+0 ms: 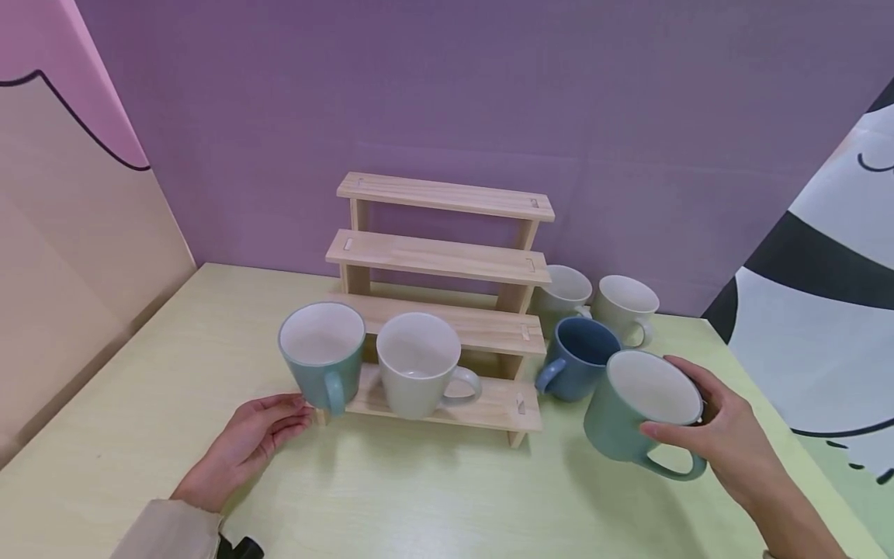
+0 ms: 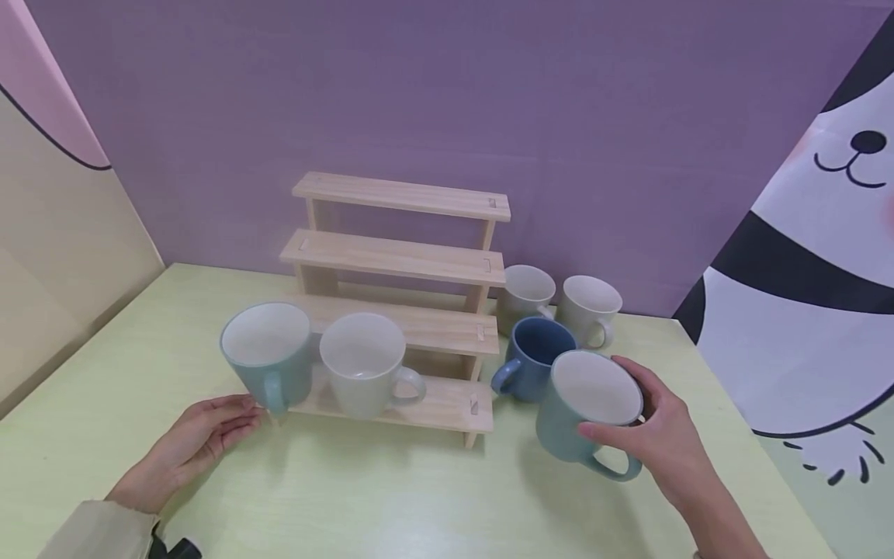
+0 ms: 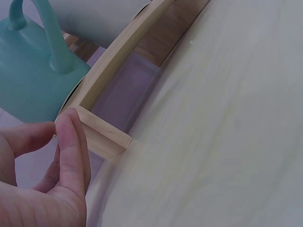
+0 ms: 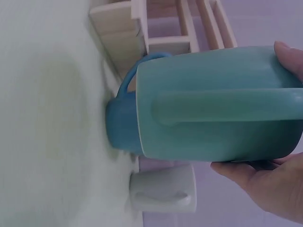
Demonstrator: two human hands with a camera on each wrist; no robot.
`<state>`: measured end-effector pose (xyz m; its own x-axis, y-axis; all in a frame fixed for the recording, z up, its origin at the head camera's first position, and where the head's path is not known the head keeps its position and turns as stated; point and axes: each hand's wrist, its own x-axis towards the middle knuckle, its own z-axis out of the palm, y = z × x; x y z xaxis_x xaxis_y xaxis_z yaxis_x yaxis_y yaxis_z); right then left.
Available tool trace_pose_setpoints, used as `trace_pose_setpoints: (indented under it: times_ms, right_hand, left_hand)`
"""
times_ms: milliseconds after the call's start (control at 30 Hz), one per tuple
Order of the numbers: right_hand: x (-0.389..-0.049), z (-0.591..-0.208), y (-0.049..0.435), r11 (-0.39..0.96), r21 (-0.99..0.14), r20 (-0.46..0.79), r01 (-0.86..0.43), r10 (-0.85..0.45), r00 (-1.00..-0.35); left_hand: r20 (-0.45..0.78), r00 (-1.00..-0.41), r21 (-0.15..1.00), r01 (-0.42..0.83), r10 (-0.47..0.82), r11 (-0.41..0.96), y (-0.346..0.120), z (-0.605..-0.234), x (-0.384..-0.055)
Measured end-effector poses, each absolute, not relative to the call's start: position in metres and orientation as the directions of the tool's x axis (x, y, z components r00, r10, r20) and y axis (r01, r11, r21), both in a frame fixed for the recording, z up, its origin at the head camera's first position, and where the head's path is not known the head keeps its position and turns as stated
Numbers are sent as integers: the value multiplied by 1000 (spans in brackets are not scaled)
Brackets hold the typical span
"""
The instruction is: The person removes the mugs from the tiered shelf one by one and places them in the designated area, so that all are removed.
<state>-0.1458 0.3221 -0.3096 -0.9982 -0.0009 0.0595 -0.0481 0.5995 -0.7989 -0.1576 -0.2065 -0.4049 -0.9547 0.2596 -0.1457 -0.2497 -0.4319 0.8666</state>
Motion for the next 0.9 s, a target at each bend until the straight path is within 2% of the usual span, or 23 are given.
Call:
trace_pose_setpoints:
  times_ms: [633, 900]
  right_hand:
    - [-160, -329, 353, 545, -838, 40, 24, 105, -994]
    - [-174, -335, 361, 409, -913, 51, -4, 103, -993]
  left_hand:
    - [-186, -955, 862, -272, 233, -427, -205, -403, -158]
    - [-175, -954, 858, -269, 245, -437, -205, -404, -156]
